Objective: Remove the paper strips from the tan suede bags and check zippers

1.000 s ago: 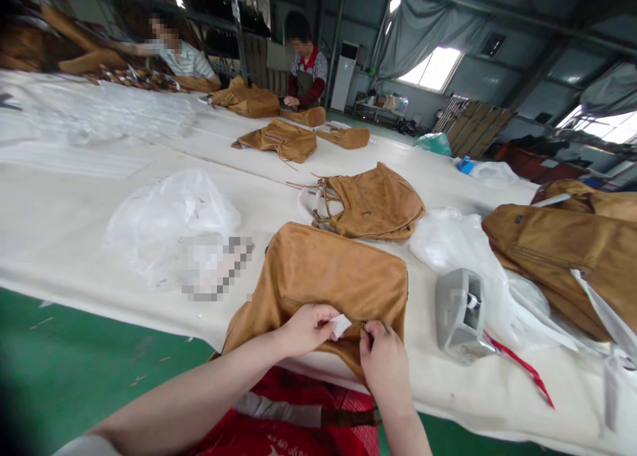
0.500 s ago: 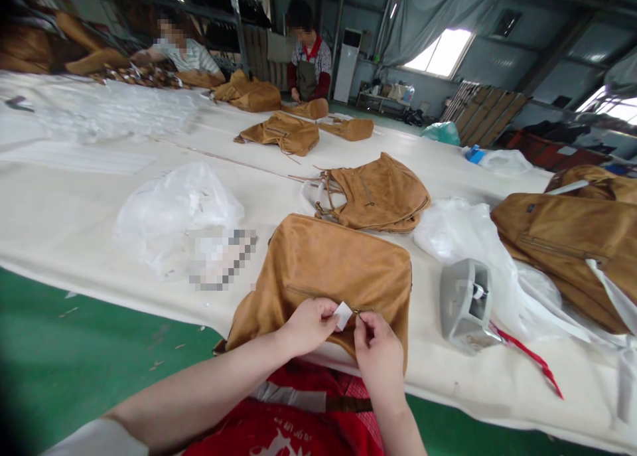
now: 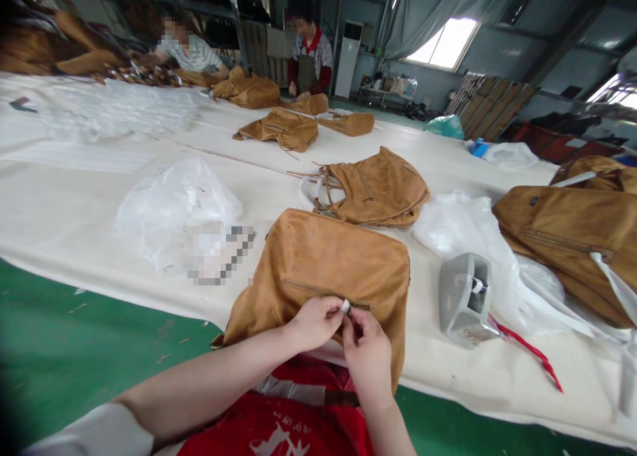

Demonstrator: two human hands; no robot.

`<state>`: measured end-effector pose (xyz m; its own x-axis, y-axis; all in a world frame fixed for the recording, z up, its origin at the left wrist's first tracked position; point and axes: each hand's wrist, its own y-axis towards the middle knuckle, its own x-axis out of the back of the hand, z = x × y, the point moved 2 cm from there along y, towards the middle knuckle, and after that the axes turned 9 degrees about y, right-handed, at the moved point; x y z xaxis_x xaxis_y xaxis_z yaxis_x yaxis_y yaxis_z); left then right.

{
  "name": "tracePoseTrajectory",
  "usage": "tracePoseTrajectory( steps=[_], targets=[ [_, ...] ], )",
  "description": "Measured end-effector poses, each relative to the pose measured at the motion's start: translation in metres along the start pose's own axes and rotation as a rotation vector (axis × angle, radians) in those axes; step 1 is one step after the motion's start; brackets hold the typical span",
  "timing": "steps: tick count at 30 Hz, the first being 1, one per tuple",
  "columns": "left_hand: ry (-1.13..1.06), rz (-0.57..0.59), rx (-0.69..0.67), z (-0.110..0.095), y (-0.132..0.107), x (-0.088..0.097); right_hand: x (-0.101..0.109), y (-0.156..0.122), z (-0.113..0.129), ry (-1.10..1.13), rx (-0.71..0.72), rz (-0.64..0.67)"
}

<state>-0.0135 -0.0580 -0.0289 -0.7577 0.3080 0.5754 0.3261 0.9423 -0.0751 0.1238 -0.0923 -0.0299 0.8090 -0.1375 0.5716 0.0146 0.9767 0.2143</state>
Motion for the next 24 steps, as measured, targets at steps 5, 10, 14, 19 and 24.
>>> tracePoseTrajectory(
  steps=[5, 10, 14, 19, 24],
  targets=[
    [-0.014, -0.033, 0.019, 0.001, 0.005, -0.002, 0.001, -0.002, -0.004, 0.191, -0.057, 0.024],
    [-0.055, -0.051, 0.017, 0.004, 0.006, -0.005, 0.005, 0.002, -0.018, 0.468, -0.308, 0.053],
    [-0.111, -0.023, 0.014, 0.008, 0.005, 0.000, 0.005, 0.007, -0.030, 0.544, -0.443, 0.045],
    [-0.154, 0.004, 0.030, 0.016, 0.001, 0.008, 0.004, 0.012, -0.030, 0.557, -0.501, 0.100],
    [-0.190, 0.008, 0.031, 0.020, 0.001, 0.005, -0.004, 0.017, -0.019, 0.593, -0.541, 0.225]
  ],
)
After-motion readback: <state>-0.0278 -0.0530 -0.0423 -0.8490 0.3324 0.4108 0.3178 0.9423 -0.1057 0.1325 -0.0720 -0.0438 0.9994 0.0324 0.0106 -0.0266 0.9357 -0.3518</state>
